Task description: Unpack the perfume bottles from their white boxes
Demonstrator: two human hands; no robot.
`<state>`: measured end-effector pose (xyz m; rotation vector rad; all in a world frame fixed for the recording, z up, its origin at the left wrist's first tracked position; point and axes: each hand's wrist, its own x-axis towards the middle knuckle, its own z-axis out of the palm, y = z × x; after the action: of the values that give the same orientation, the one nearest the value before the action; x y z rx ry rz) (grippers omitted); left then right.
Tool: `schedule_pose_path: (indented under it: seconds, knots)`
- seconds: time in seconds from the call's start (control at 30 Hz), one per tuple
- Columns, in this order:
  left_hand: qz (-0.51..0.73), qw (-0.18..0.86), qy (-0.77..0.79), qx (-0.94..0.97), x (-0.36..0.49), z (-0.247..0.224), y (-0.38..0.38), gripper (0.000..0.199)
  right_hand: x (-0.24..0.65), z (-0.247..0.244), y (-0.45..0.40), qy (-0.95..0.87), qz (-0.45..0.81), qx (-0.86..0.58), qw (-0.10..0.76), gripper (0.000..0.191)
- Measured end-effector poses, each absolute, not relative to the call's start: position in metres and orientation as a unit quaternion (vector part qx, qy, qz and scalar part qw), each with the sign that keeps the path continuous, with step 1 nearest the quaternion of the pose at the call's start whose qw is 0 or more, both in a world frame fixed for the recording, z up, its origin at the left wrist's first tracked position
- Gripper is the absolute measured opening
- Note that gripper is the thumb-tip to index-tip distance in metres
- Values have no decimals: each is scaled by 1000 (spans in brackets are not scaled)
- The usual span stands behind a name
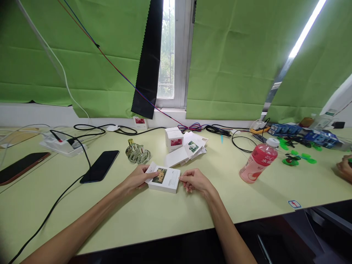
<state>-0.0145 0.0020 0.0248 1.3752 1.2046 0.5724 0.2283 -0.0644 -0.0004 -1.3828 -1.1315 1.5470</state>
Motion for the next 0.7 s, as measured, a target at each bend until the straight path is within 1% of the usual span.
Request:
schedule_pose_path:
  seconds: [0.17,0.3,0.37,0.53,0.7]
  knots:
    - [241,574,524,581,-14,26,2,50,223,0,-63,-436,584,-560,393,23]
    - [246,574,522,581,-15,21,5,53,220,-1,-64,-431,546,-608,382,17]
    - [247,581,515,580,-16,18,6,54,220,-2,-65,-428,544,-611,385,17]
    - [268,600,501,563,-17,17,6,51,221,0,-66,-435,575,-561,407,21]
    - [272,610,500,551,-16,17,5,48,220,3,-66,-439,582,-556,400,24]
